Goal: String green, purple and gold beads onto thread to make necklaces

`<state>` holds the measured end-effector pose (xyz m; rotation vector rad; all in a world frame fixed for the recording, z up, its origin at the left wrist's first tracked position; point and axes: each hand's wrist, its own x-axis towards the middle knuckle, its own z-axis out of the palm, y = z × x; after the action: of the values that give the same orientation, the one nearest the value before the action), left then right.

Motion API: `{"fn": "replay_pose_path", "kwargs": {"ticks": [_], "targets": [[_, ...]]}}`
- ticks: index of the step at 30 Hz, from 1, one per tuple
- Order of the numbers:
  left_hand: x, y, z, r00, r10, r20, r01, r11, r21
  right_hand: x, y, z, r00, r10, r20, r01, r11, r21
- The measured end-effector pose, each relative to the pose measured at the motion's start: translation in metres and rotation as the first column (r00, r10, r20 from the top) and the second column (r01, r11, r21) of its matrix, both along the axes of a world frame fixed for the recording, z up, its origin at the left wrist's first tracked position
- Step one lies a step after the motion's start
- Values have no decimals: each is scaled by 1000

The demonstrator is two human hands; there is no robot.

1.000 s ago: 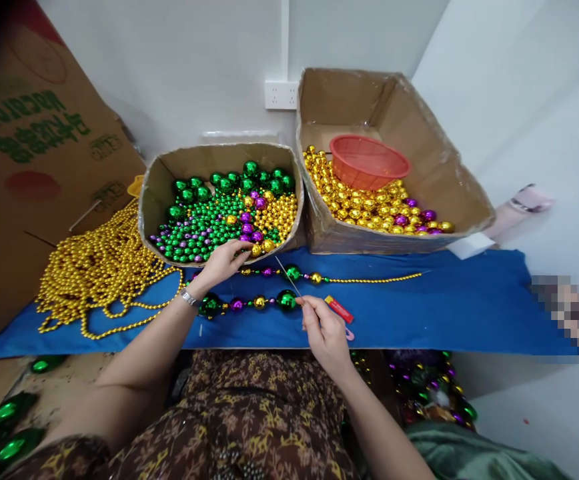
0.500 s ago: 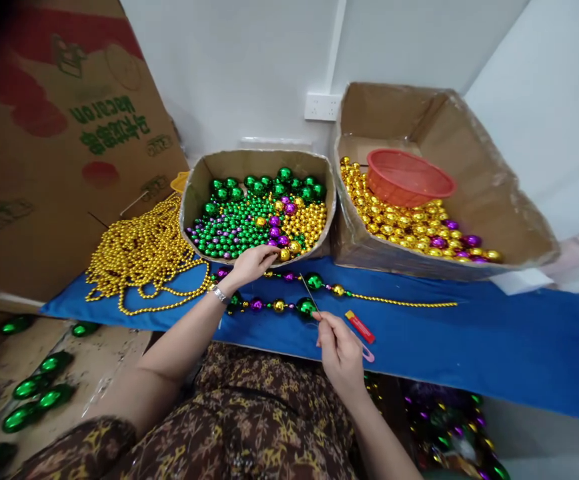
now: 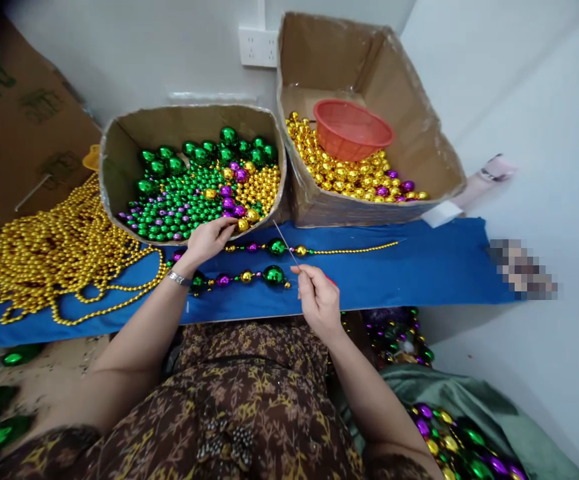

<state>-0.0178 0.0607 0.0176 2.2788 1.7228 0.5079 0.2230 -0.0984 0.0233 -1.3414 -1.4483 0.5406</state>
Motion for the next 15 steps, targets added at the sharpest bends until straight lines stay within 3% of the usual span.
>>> {"fn": "replay_pose_path", "kwargs": {"ticks": [8,15], "targets": [[1,-1,3,1000,14,-11,-15,1000,-24,10,2,2,999,-39,6,39,999,33],[0,0,1,1000,14,-11,-14,1000,-9,16,9,16,997,-68,36,64,993,96]]}}
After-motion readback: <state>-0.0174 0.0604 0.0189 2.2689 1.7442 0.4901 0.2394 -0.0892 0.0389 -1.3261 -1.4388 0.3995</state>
